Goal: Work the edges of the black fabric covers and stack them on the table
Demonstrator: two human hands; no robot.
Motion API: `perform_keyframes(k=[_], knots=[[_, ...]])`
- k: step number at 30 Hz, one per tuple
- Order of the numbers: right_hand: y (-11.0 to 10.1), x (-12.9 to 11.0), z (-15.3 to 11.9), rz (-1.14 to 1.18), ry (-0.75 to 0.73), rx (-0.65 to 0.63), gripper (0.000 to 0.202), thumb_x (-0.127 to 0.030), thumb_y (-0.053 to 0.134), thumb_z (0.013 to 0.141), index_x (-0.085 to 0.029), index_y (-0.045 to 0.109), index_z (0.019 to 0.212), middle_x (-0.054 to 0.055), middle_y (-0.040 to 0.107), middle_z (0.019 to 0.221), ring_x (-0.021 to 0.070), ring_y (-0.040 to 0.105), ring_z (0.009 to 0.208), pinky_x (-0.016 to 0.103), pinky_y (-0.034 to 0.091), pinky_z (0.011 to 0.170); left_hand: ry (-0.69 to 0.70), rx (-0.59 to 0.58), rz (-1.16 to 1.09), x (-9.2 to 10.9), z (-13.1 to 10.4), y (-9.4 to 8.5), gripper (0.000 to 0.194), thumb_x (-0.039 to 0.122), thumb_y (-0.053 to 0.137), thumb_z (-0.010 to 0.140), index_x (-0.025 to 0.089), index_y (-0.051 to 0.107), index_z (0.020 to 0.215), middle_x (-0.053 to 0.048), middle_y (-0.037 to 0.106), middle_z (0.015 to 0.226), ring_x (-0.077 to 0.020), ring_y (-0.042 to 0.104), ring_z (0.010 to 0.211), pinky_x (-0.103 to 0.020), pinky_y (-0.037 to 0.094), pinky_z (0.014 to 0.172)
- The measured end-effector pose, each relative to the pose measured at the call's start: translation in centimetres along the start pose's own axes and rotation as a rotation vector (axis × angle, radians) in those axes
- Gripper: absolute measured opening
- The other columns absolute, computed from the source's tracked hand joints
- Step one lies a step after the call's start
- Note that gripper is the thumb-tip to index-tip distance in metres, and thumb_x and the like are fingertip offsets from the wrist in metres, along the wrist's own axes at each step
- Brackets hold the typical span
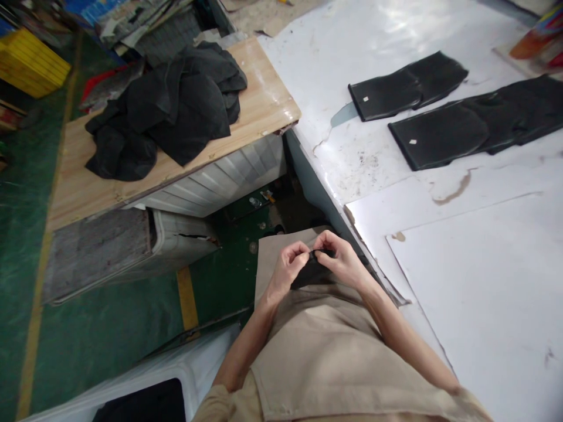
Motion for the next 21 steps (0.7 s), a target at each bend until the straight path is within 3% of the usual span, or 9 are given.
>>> perform_keyframes(k=[5, 13, 17, 21], knots=[[-0.1, 0.3, 0.2, 0.017, -0.003, -0.011, 0.009, -0.012, 0.057, 0.078, -0.019, 0.054, 0.083, -0.001, 0.054, 0.078, 0.0137, 0.052, 0.073, 0.027, 0.041, 0.067, -0.017, 0.067, 0.052, -0.1, 0.3, 0.0, 0.018, 0.026, 0.059, 0.077, 0.016, 0.05, 0.065, 0.004, 0.045, 0.059, -0.0074, 0.038, 0.053, -0.02, 0.028, 0.049], [0.0, 0.7, -0.2, -0.029, 0.006, 0.03, 0.006, -0.013, 0.056, 0.081, -0.019, 0.054, 0.08, -0.002, 0.052, 0.074, 0.0132, 0.05, 0.07, 0.026, 0.04, 0.064, 0.065, 0.076, 0.171, 0.0, 0.4, 0.3, 0.012, 0.019, 0.054, 0.076, 0.016, 0.05, 0.065, 0.004, 0.044, 0.06, -0.0084, 0.037, 0.055, -0.021, 0.027, 0.05], [-0.8, 0.6, -0.2, -0.002, 0.038, -0.159, 0.012, -0.028, 0.054, 0.091, -0.019, 0.06, 0.096, 0.0, 0.059, 0.083, 0.0151, 0.054, 0.077, 0.027, 0.042, 0.07, 0.023, 0.065, 0.09, -0.3, 0.4, -0.2, 0.015, 0.023, 0.053, 0.079, 0.016, 0.05, 0.066, 0.004, 0.043, 0.06, -0.0086, 0.038, 0.055, -0.021, 0.028, 0.05], [-1.6, 0.6, -0.3, -0.118, 0.019, -0.289, 0.021, -0.035, 0.069, 0.083, -0.02, 0.062, 0.095, 0.001, 0.063, 0.09, 0.0179, 0.056, 0.084, 0.028, 0.042, 0.074, 0.025, 0.057, 0.09, -0.3, 0.4, -0.4, 0.016, 0.023, 0.054, 0.079, 0.016, 0.051, 0.066, 0.004, 0.043, 0.06, -0.0085, 0.037, 0.055, -0.022, 0.026, 0.05]])
Point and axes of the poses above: each hand's wrist, its own z-axis towards the middle knuckle, its own y-axis out of the palm, x = y × z, the point moved 4 cm from there along z, towards the middle knuckle
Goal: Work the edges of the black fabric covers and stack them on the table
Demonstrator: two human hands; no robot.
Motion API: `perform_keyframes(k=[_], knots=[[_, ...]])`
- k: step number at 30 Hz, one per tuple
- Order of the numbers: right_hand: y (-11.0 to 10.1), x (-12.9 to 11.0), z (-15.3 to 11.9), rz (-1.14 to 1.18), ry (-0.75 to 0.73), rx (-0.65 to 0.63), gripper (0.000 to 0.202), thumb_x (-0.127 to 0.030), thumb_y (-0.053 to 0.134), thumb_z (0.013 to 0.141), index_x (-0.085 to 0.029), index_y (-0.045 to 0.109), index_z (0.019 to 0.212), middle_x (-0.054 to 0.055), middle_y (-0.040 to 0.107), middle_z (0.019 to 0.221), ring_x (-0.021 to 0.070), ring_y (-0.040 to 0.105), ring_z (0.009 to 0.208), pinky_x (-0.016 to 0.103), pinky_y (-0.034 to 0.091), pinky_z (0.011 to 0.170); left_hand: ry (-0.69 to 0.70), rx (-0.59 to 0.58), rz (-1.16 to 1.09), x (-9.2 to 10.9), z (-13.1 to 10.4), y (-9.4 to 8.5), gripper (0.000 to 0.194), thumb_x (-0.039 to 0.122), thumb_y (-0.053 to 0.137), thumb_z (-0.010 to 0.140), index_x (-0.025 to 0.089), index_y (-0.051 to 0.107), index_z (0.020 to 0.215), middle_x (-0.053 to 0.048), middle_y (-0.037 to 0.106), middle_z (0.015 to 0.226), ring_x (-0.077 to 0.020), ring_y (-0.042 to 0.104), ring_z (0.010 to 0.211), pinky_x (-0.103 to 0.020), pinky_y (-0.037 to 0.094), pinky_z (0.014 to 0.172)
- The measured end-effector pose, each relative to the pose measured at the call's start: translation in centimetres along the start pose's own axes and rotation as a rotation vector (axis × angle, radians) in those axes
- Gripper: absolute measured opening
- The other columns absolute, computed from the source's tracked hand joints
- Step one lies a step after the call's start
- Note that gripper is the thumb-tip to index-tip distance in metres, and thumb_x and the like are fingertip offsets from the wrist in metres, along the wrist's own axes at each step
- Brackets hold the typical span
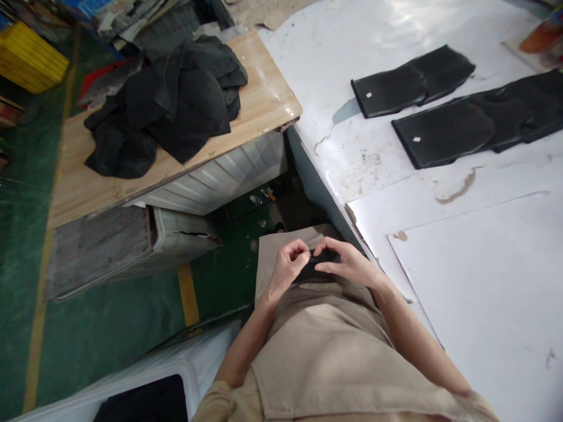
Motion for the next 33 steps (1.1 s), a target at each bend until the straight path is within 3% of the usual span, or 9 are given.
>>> perform_keyframes(k=[8, 13, 25, 33], knots=[[0.3, 0.2, -0.1, -0.132, 0.021, 0.059, 0.018, -0.031, 0.07, 0.08, -0.02, 0.058, 0.087, -0.001, 0.063, 0.083, 0.0145, 0.052, 0.07, 0.026, 0.038, 0.061, 0.042, -0.01, 0.041, 0.3, -0.2, 0.1, 0.018, 0.024, 0.055, 0.08, 0.016, 0.052, 0.065, 0.004, 0.044, 0.061, -0.0089, 0.039, 0.057, -0.021, 0.029, 0.052], [0.2, -0.3, -0.3, -0.147, -0.036, 0.084, 0.021, -0.027, 0.071, 0.078, -0.021, 0.06, 0.095, 0.0, 0.062, 0.089, 0.0155, 0.054, 0.076, 0.026, 0.039, 0.062, 0.038, -0.015, 0.034, 0.3, -0.1, 0.3, 0.017, 0.025, 0.055, 0.081, 0.016, 0.052, 0.066, 0.004, 0.044, 0.061, -0.0091, 0.039, 0.057, -0.022, 0.029, 0.052], [0.6, -1.3, 0.4, -0.265, -0.129, 0.003, 0.016, -0.009, 0.063, 0.075, -0.02, 0.051, 0.077, 0.0, 0.055, 0.084, 0.0153, 0.051, 0.075, 0.026, 0.038, 0.068, 0.065, -0.093, 0.055, 0.1, -0.3, 0.4, 0.014, 0.025, 0.051, 0.083, 0.015, 0.058, 0.075, 0.001, 0.051, 0.069, -0.0105, 0.044, 0.062, -0.022, 0.034, 0.057], [0.4, -0.9, 0.3, -0.279, -0.079, 0.036, 0.018, -0.009, 0.061, 0.073, -0.021, 0.049, 0.074, -0.003, 0.051, 0.075, 0.0137, 0.048, 0.067, 0.025, 0.033, 0.062, 0.111, -0.046, 0.169, 0.1, -0.6, 0.7, 0.008, 0.023, 0.055, 0.081, 0.016, 0.059, 0.078, 0.002, 0.052, 0.067, -0.0097, 0.045, 0.06, -0.021, 0.034, 0.055]])
Point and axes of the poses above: each hand's wrist, its own z-axis towards the middle knuckle, its own y-axis out of the palm, x = y × z, the point moved 4 cm from there along z, towards the middle knuckle
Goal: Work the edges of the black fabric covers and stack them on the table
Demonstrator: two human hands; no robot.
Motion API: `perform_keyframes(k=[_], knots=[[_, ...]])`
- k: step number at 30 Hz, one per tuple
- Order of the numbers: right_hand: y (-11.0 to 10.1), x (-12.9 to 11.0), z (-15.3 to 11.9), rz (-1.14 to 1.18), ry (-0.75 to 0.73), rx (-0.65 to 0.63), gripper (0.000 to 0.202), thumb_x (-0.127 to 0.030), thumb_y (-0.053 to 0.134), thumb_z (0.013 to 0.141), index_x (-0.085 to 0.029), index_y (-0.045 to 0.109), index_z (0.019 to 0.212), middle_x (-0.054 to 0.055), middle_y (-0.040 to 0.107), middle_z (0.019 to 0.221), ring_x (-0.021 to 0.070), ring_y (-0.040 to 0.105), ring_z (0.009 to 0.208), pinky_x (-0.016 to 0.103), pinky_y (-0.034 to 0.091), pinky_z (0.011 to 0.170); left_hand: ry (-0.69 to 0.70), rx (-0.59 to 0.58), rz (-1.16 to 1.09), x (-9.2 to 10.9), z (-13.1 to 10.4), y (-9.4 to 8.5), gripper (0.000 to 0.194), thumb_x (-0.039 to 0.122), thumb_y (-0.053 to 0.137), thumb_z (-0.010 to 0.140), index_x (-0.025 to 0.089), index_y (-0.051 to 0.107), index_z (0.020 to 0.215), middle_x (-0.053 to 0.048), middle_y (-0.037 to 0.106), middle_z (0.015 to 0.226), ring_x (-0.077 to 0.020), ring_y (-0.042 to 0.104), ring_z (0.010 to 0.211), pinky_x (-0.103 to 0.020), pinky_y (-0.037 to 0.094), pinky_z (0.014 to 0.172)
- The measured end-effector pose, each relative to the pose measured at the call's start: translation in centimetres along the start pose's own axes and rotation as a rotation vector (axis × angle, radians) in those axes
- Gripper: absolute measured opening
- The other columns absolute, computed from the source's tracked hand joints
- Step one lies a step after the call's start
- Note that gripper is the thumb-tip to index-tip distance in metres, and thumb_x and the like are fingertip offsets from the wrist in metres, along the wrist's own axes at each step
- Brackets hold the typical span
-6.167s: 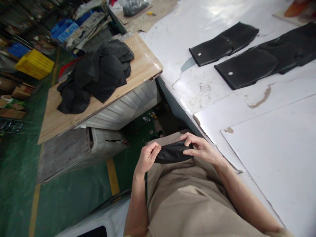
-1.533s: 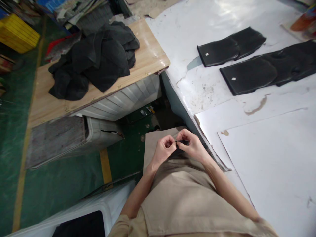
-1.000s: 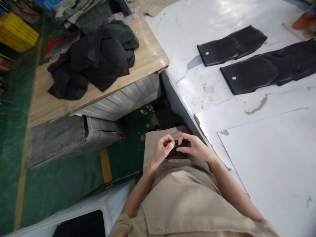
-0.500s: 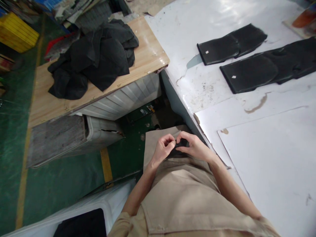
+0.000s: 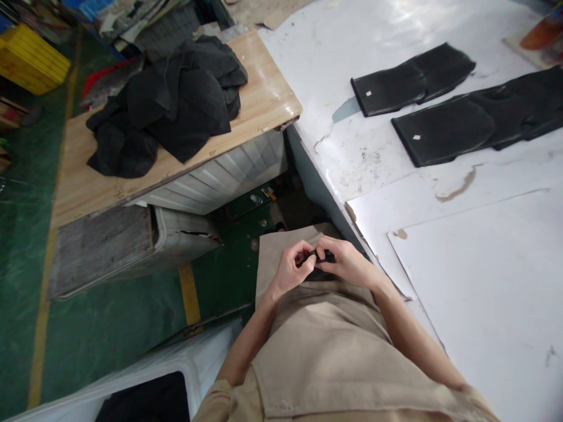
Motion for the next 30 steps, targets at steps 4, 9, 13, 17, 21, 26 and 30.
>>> perform_keyframes(k=[4, 9, 13, 17, 21, 26, 30], knots=[[-0.6, 0.1, -0.1, -0.016, 0.034, 0.001, 0.016, -0.011, 0.064, 0.073, -0.021, 0.051, 0.072, -0.004, 0.052, 0.072, 0.0132, 0.047, 0.066, 0.024, 0.031, 0.059, 0.028, -0.011, 0.063, -0.1, -0.4, 0.0, 0.011, 0.022, 0.062, 0.077, 0.017, 0.061, 0.087, 0.002, 0.056, 0.071, -0.0104, 0.049, 0.063, -0.021, 0.036, 0.059], [-1.3, 0.9, -0.3, -0.068, 0.097, 0.0, 0.018, -0.02, 0.072, 0.073, -0.02, 0.055, 0.07, -0.005, 0.052, 0.067, 0.0121, 0.045, 0.06, 0.025, 0.029, 0.056, 0.024, -0.037, 0.094, -1.2, -0.3, -0.3, 0.03, 0.038, 0.076, 0.071, 0.017, 0.063, 0.088, 0.003, 0.058, 0.07, -0.0119, 0.05, 0.065, -0.021, 0.036, 0.06], [-1.5, 1.0, -0.4, 0.083, 0.038, -0.033, 0.013, -0.026, 0.071, 0.078, -0.019, 0.061, 0.075, -0.002, 0.056, 0.075, 0.0138, 0.051, 0.067, 0.025, 0.036, 0.061, 0.04, -0.026, 0.128, -1.6, 0.0, -0.7, 0.036, 0.046, 0.08, 0.066, 0.018, 0.066, 0.085, 0.001, 0.06, 0.072, -0.0146, 0.053, 0.068, -0.023, 0.037, 0.063], [-1.5, 0.7, -0.5, 0.199, 0.001, -0.015, 0.012, -0.027, 0.063, 0.086, -0.019, 0.062, 0.077, 0.002, 0.059, 0.083, 0.0169, 0.056, 0.078, 0.029, 0.043, 0.071, 0.097, -0.032, 0.202, -1.3, 0.1, -0.7, 0.033, 0.048, 0.075, 0.072, 0.018, 0.069, 0.083, -0.002, 0.063, 0.073, -0.0164, 0.054, 0.069, -0.024, 0.037, 0.065], [-1.4, 0.0, -0.5, 0.212, -0.018, 0.096, 0.013, -0.025, 0.06, 0.089, -0.02, 0.059, 0.077, 0.005, 0.061, 0.096, 0.0199, 0.057, 0.091, 0.033, 0.044, 0.08, 0.164, -0.063, 0.269, -0.9, 0.3, -0.5, 0.029, 0.048, 0.067, 0.08, 0.019, 0.068, 0.083, -0.002, 0.063, 0.073, -0.0158, 0.053, 0.068, -0.025, 0.037, 0.065], [-1.1, -0.1, -0.5, 0.235, 0.011, 0.141, 0.012, -0.026, 0.058, 0.09, -0.021, 0.057, 0.079, 0.003, 0.061, 0.089, 0.0191, 0.056, 0.086, 0.032, 0.043, 0.076, 0.181, -0.06, 0.22, -0.8, 0.3, -0.5, 0.026, 0.044, 0.063, 0.085, 0.018, 0.067, 0.08, -0.001, 0.058, 0.07, -0.0146, 0.05, 0.066, -0.025, 0.034, 0.064], [-1.0, 0.4, -0.6, 0.225, 0.05, 0.121, 0.014, -0.029, 0.058, 0.09, -0.02, 0.057, 0.08, 0.002, 0.059, 0.083, 0.0177, 0.054, 0.08, 0.029, 0.041, 0.071, 0.186, -0.071, 0.178, -0.6, 0.4, -0.3, 0.03, 0.043, 0.058, 0.089, 0.018, 0.063, 0.073, 0.0, 0.052, 0.067, -0.0137, 0.045, 0.064, -0.025, 0.034, 0.062]])
Point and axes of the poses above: each hand's wrist, its own z-axis towards the middle knuckle, its own y-axis out of the palm, x = y × z, the point moved 4 cm from there along z, towards the middle knuckle
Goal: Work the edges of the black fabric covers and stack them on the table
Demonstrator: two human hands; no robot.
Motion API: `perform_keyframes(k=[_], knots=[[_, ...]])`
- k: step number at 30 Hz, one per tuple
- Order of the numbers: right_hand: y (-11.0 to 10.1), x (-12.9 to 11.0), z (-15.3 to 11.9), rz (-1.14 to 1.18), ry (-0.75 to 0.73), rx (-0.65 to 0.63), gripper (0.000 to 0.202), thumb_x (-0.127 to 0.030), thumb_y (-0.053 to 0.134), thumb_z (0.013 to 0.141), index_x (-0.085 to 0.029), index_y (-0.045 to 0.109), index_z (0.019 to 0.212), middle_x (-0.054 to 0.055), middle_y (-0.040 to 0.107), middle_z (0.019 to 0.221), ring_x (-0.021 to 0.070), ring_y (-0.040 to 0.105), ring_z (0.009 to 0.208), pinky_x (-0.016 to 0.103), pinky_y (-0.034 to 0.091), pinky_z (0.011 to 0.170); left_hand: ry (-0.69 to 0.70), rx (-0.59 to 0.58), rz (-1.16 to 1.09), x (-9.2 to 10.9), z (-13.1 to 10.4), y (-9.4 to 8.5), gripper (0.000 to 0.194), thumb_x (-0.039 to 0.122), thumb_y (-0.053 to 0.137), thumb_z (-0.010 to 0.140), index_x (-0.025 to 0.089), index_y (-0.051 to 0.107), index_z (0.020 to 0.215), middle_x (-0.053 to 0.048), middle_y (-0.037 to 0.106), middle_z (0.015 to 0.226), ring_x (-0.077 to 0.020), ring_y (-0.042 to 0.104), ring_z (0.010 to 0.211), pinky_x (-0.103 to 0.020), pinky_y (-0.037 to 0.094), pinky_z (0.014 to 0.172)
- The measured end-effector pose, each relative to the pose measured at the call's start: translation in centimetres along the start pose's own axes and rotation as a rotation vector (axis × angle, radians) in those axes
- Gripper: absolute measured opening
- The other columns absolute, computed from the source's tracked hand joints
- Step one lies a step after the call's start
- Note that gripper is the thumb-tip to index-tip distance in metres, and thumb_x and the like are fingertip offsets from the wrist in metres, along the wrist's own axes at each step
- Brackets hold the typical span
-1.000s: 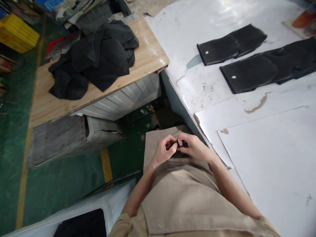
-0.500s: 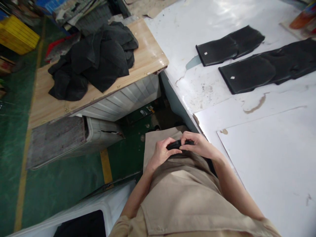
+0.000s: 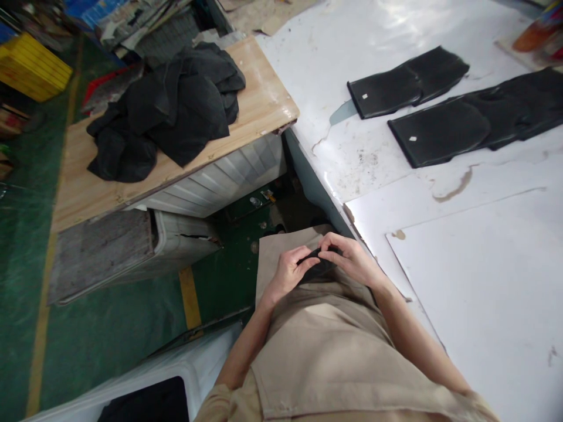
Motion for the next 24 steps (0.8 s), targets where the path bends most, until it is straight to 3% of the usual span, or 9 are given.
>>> perform_keyframes(k=[6, 9, 17, 21, 24], knots=[[0.2, 0.8, -0.1, -0.007, 0.027, -0.012, 0.015, -0.03, 0.058, 0.091, -0.019, 0.055, 0.08, -0.001, 0.054, 0.076, 0.0149, 0.049, 0.072, 0.027, 0.038, 0.065, -0.01, -0.104, -0.037, 0.5, 0.3, -0.3, 0.04, 0.042, 0.051, 0.093, 0.017, 0.05, 0.062, 0.002, 0.038, 0.063, -0.0127, 0.037, 0.062, -0.026, 0.031, 0.06], [0.6, 0.8, 0.0, -0.019, 0.025, -0.006, 0.016, -0.029, 0.058, 0.091, -0.019, 0.055, 0.079, -0.002, 0.053, 0.074, 0.0143, 0.048, 0.071, 0.026, 0.037, 0.063, -0.062, -0.149, -0.051, 0.9, 0.4, -0.4, 0.039, 0.044, 0.05, 0.093, 0.016, 0.05, 0.065, 0.002, 0.038, 0.064, -0.0122, 0.037, 0.063, -0.025, 0.029, 0.059], [0.8, 0.1, 0.4, 0.02, -0.016, -0.068, 0.023, -0.037, 0.058, 0.092, -0.018, 0.055, 0.077, -0.001, 0.053, 0.074, 0.0142, 0.048, 0.071, 0.026, 0.038, 0.064, 0.03, -0.157, -0.008, 1.8, 0.6, -1.9, 0.044, 0.041, 0.052, 0.092, 0.016, 0.04, 0.059, 0.003, 0.033, 0.061, -0.0104, 0.034, 0.06, -0.025, 0.026, 0.057], [0.1, 0.6, 0.1, -0.035, -0.056, -0.111, 0.02, -0.036, 0.067, 0.085, -0.019, 0.058, 0.082, 0.0, 0.058, 0.081, 0.0159, 0.053, 0.076, 0.027, 0.041, 0.071, -0.013, -0.087, -0.02, 1.0, 0.2, -3.4, 0.043, 0.04, 0.05, 0.093, 0.017, 0.036, 0.06, 0.003, 0.03, 0.062, -0.0099, 0.032, 0.06, -0.025, 0.026, 0.057], [0.1, 1.0, 0.0, -0.065, -0.058, -0.097, 0.018, -0.035, 0.063, 0.089, -0.019, 0.059, 0.081, 0.0, 0.059, 0.08, 0.016, 0.054, 0.076, 0.028, 0.041, 0.071, -0.028, -0.091, -0.004, 0.9, 0.2, -3.6, 0.042, 0.039, 0.049, 0.093, 0.017, 0.034, 0.06, 0.003, 0.029, 0.063, -0.0096, 0.032, 0.06, -0.025, 0.026, 0.057]])
Point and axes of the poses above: each hand's wrist, its own z-axis towards the middle knuckle, its own y-axis out of the palm, x = y × z, the point moved 4 cm from there along z, towards the middle knuckle
